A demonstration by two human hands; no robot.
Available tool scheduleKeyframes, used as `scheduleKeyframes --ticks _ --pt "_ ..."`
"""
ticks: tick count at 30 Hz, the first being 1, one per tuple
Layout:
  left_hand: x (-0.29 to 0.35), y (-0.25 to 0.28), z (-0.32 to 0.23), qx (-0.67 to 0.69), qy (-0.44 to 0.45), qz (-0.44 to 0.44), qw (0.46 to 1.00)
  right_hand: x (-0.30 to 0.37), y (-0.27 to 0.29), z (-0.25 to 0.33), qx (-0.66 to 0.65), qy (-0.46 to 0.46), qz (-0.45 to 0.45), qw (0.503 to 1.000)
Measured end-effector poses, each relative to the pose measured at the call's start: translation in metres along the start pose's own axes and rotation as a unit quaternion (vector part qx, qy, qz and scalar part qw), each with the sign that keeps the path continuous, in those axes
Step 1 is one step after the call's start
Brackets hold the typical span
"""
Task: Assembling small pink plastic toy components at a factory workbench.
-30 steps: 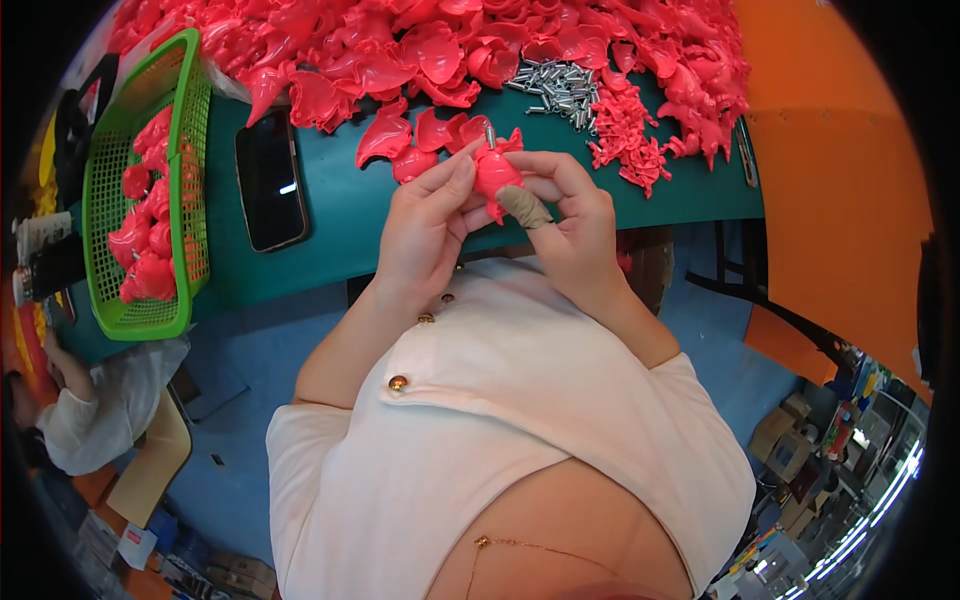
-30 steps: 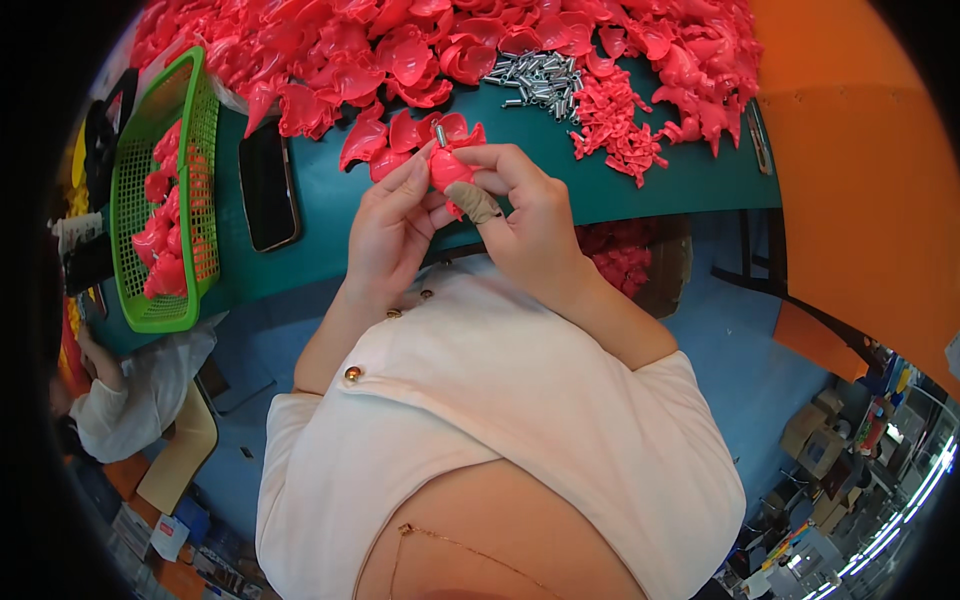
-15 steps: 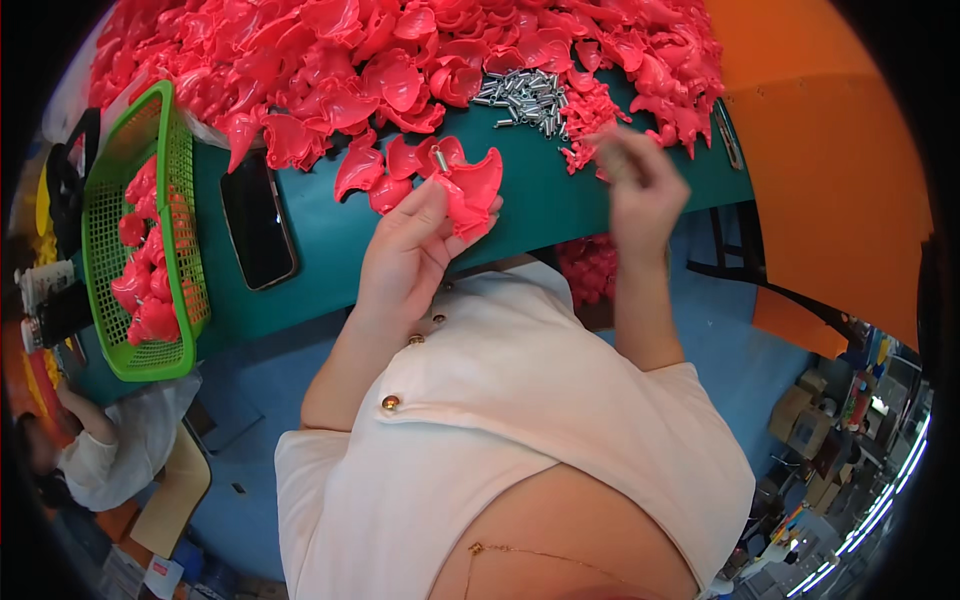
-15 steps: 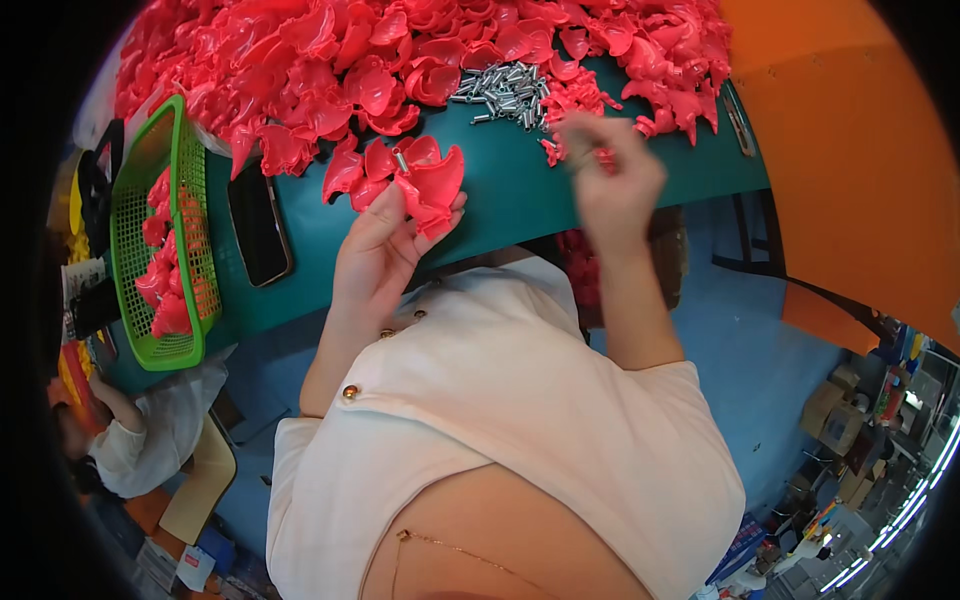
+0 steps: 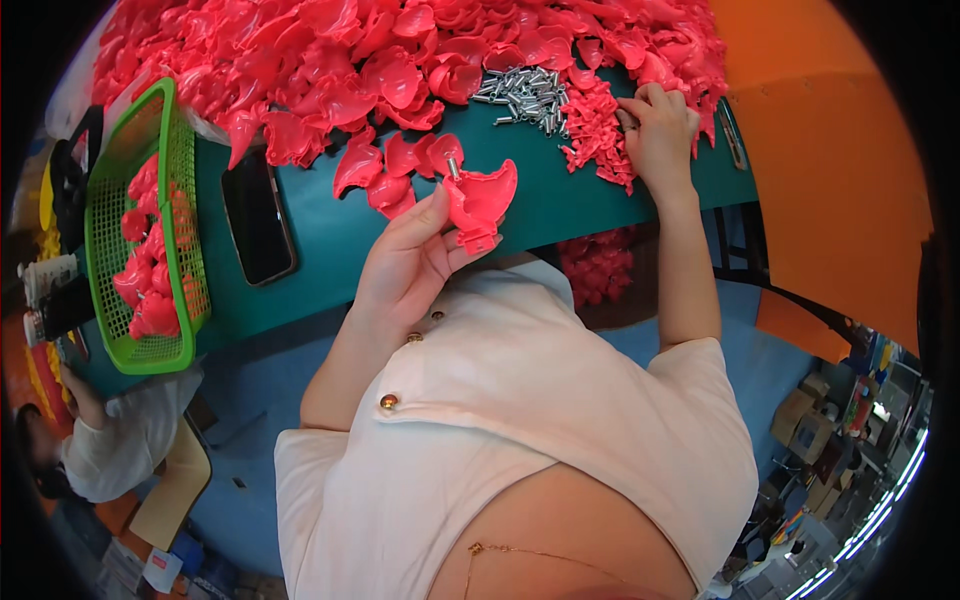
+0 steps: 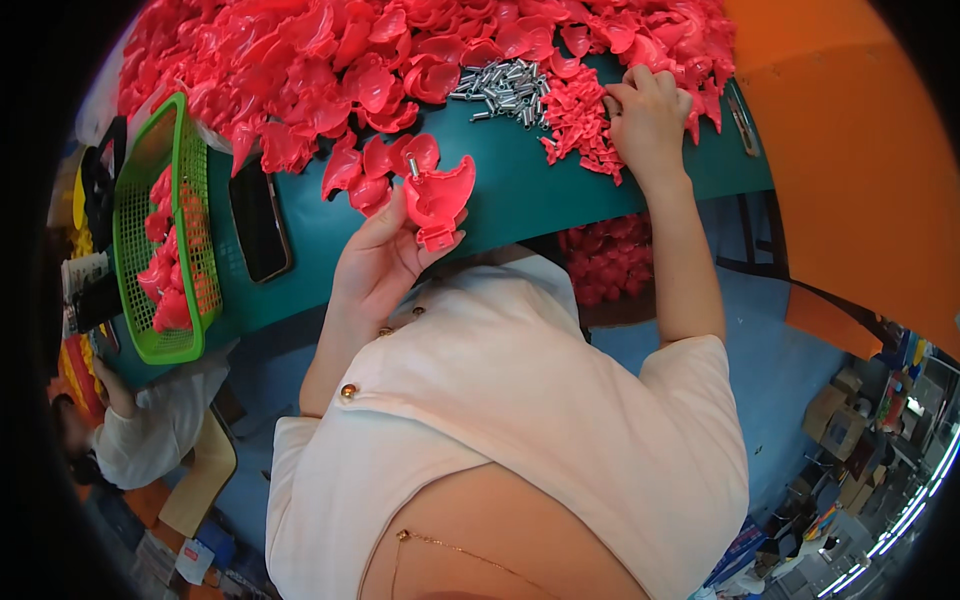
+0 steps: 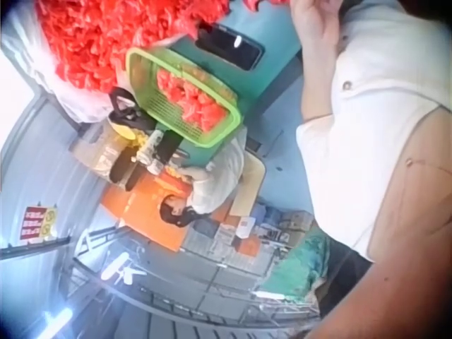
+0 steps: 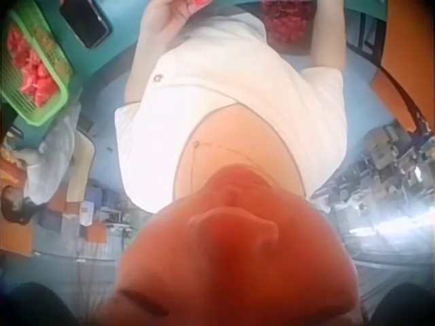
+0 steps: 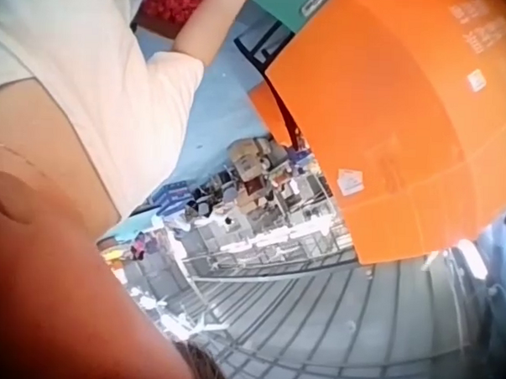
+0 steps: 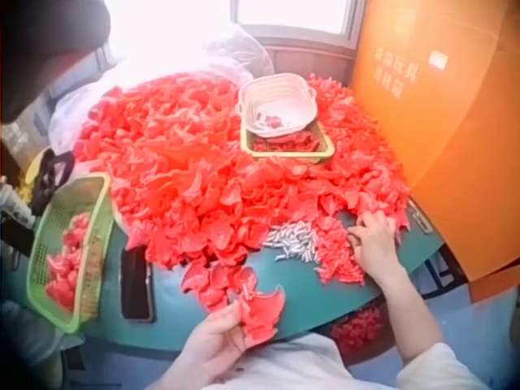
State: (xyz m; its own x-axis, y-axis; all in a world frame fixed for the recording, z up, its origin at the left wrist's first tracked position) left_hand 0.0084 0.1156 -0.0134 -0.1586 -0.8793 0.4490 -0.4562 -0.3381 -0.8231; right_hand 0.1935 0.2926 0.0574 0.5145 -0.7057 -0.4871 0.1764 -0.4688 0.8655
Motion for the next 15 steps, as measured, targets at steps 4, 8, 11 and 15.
scheduleKeyframes --ticks 4,8,11,15 --pt "0.001 -0.002 0.001 -0.019 -0.003 0.003 1.000 -0.001 0.002 -0.002 -0.076 0.024 -0.001 0.997" --pt "0.001 -0.005 0.002 -0.041 -0.002 -0.003 0.999 -0.003 0.007 -0.008 -0.161 0.023 -0.036 0.986" --pt "0.000 -0.006 0.004 -0.031 0.007 0.005 0.999 0.007 0.002 -0.032 -0.388 -0.219 -0.032 0.895" --pt "0.000 -0.002 0.007 -0.024 0.018 0.004 1.000 0.003 0.016 0.042 -0.690 -0.226 0.081 0.683"
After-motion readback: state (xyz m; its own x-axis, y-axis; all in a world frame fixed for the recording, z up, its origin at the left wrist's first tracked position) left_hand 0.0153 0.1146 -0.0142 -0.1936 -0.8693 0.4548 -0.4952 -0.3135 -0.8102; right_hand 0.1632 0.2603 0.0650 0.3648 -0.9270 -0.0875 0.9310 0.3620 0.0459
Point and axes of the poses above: each hand's wrist, its own x-axis away from the middle knuckle, its own y-axis out of the back of the hand, z = x × y, the point moved 9 cm from there along -x, towards the middle knuckle, and after that the axes turned 3 degrees about -z, right-handed, at the moved point
